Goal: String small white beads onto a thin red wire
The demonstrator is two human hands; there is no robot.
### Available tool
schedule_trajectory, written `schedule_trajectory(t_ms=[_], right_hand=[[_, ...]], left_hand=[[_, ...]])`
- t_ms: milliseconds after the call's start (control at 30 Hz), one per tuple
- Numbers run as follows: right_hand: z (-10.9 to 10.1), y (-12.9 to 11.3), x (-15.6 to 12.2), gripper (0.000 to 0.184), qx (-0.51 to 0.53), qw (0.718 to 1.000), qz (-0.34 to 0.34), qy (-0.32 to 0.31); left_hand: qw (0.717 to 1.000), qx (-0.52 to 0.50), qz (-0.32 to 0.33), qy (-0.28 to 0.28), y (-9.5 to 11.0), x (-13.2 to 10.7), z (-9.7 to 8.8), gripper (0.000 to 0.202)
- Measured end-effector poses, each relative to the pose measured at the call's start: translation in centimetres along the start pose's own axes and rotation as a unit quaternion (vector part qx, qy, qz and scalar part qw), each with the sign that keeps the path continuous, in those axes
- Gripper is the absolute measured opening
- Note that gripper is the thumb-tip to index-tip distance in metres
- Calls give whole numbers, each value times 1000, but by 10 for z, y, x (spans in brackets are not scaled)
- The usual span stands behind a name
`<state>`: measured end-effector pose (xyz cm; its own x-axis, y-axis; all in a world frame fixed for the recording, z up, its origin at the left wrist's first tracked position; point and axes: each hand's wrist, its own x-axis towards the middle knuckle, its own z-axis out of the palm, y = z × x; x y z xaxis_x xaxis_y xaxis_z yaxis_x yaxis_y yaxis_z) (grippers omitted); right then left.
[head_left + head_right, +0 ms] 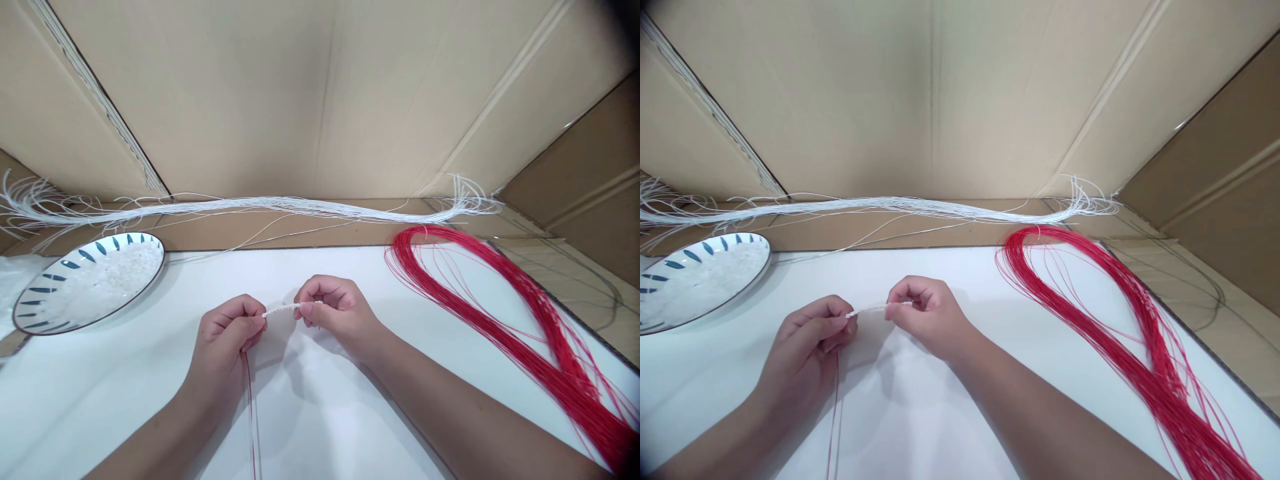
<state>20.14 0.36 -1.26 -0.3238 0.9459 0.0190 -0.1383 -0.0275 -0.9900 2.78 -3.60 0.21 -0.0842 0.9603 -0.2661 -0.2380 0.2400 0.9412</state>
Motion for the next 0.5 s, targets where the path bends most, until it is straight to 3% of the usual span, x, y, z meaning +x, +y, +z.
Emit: schedule_trajectory(t_ms=[500], right_hand=[[1,-2,-3,15,-8,1000,13,-24]], left_hand=[[1000,7,-11,1,4,-3,5,14]])
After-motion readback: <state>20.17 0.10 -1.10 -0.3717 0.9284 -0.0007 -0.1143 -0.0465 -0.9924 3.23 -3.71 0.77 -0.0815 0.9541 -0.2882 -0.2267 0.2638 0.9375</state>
